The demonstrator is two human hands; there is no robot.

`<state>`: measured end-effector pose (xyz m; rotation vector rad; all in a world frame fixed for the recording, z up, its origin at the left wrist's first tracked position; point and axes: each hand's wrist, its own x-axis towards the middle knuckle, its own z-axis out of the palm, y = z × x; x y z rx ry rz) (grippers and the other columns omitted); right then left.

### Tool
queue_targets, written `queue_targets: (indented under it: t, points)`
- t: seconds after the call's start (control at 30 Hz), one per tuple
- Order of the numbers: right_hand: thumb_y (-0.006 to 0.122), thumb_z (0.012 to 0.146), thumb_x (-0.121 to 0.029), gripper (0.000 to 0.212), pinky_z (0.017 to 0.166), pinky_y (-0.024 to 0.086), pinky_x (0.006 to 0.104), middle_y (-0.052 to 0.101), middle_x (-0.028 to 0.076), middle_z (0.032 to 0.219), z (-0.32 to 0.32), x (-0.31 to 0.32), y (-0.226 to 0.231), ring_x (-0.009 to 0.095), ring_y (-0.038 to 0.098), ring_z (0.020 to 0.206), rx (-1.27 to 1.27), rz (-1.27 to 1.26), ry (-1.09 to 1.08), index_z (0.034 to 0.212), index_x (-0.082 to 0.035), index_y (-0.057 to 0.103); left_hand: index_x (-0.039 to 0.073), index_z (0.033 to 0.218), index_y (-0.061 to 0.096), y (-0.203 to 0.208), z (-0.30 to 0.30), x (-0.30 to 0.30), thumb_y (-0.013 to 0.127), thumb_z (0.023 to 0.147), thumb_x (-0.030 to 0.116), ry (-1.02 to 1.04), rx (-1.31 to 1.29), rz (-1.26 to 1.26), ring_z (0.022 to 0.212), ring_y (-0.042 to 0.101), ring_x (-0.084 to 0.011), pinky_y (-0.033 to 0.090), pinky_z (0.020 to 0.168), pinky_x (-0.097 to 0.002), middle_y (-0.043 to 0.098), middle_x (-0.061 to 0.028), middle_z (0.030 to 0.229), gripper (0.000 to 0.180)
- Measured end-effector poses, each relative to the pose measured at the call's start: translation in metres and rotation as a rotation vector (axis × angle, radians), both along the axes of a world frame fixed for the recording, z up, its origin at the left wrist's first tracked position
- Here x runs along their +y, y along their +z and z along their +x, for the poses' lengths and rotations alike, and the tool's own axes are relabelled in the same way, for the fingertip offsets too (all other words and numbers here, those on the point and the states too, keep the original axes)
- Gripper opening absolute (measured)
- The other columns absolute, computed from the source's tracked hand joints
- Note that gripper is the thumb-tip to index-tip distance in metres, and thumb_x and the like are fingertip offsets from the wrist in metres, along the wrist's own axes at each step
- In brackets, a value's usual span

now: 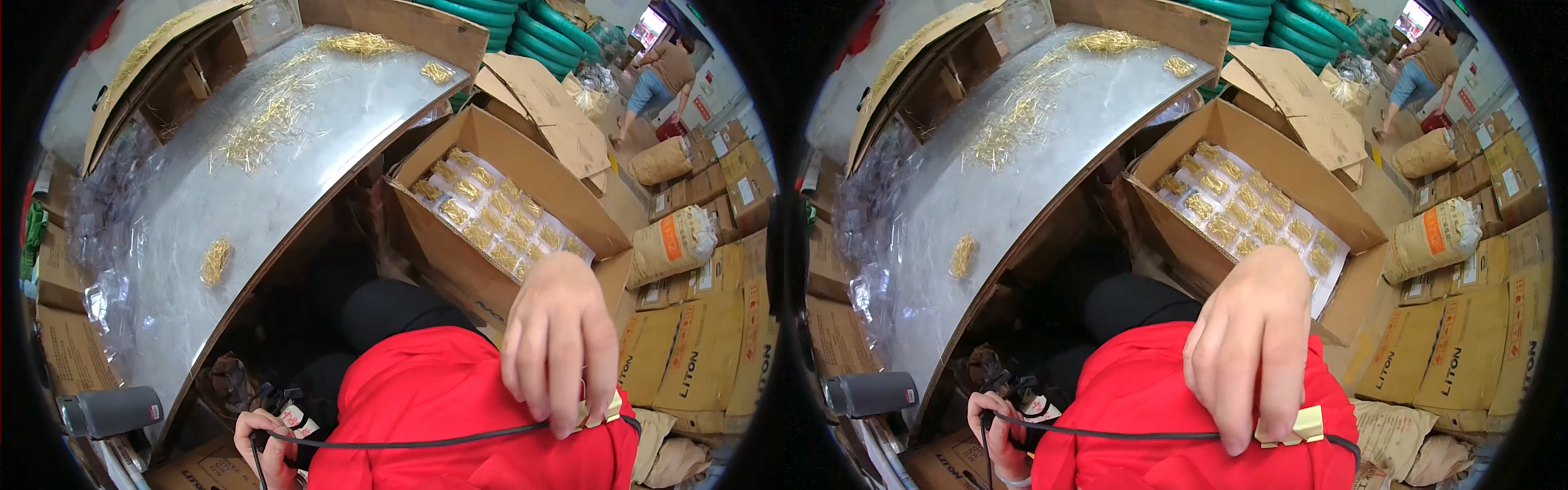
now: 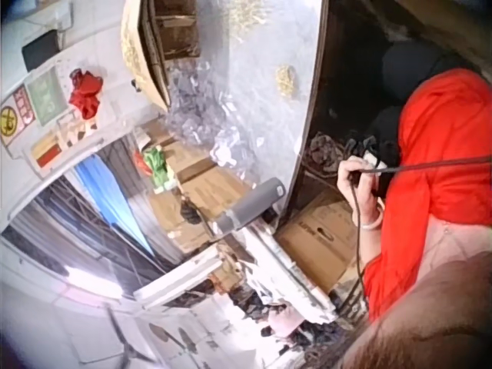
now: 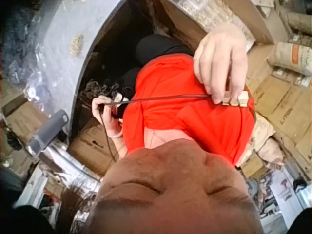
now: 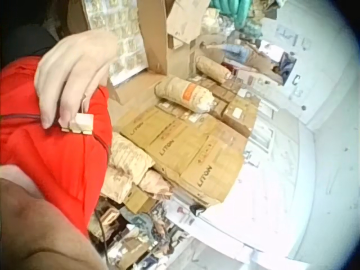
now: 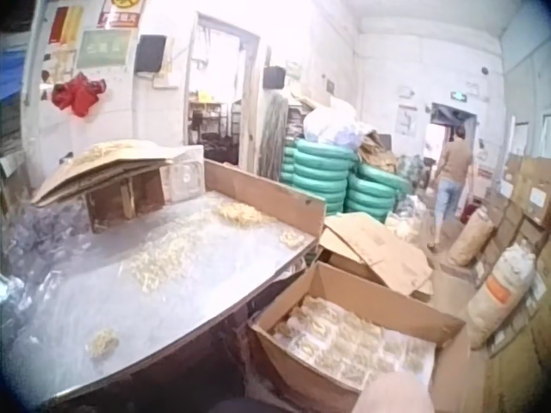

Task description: Packing small gold-colored metal clips into plastic bags at a workstation.

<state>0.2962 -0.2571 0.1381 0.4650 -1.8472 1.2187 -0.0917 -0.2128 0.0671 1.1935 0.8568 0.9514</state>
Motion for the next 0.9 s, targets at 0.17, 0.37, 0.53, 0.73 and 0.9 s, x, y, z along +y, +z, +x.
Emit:
queue_targets:
  t: [0.17, 0.37, 0.53, 0.73, 0.9]
  points:
    - [0.060, 0.100, -0.009, 0.017, 0.084, 0.056, 0.0384, 0.068, 0.021, 0.116, 0.004, 0.002, 0.008, 0.030, 0.065, 0.098, 0.020, -0.004, 0.018, 0.106, 0.002, 0.071, 0.005, 0.087, 0.044, 0.000, 0.012, 0.000, 0.059, 0.088, 0.003, 0.015, 0.003, -0.077, 0.045, 0.034, -0.0065, 0.027, 0.040, -0.0217, 0.044, -0.0025, 0.067, 0.015]
    - [0.059, 0.100, -0.011, 0.019, 0.081, 0.056, 0.0381, 0.071, 0.018, 0.107, -0.004, 0.017, 0.022, 0.027, 0.066, 0.089, 0.075, 0.048, 0.026, 0.100, 0.003, 0.072, 0.004, 0.084, 0.047, 0.001, 0.017, -0.005, 0.064, 0.086, 0.008, 0.009, 0.031, -0.059, 0.047, 0.040, -0.0077, 0.031, 0.043, -0.0222, 0.049, -0.0047, 0.068, 0.017]
    - [0.061, 0.092, -0.001, 0.011, 0.080, 0.057, 0.0376, 0.071, 0.018, 0.095, -0.001, 0.014, 0.022, 0.027, 0.069, 0.084, 0.320, 0.129, -0.055, 0.092, 0.003, 0.071, 0.003, 0.082, 0.051, 0.001, 0.011, -0.005, 0.070, 0.078, -0.001, -0.039, 0.062, -0.082, 0.049, 0.046, -0.0091, 0.034, 0.044, -0.0229, 0.054, -0.0071, 0.070, 0.019]
    - [0.070, 0.087, -0.004, 0.009, 0.066, 0.050, 0.0317, 0.070, 0.011, 0.080, 0.034, 0.023, -0.001, 0.020, 0.067, 0.074, 0.641, -0.228, -0.290, 0.080, -0.006, 0.065, 0.005, 0.079, 0.051, -0.002, 0.001, -0.001, 0.069, 0.081, -0.006, 0.014, -0.027, -0.140, 0.049, 0.045, -0.0091, 0.031, 0.044, -0.0244, 0.052, -0.0032, 0.068, 0.021]
    - [0.073, 0.083, -0.017, 0.035, 0.081, 0.045, 0.0294, 0.056, 0.004, 0.100, 0.002, 0.112, -0.042, 0.012, 0.054, 0.089, 0.081, -0.713, -0.987, 0.111, -0.002, 0.058, 0.005, 0.083, 0.059, -0.006, 0.011, -0.001, 0.079, 0.083, 0.004, -0.164, 0.214, 0.096, 0.074, 0.055, -0.0083, 0.042, 0.065, -0.0250, 0.060, -0.0008, 0.078, 0.020]
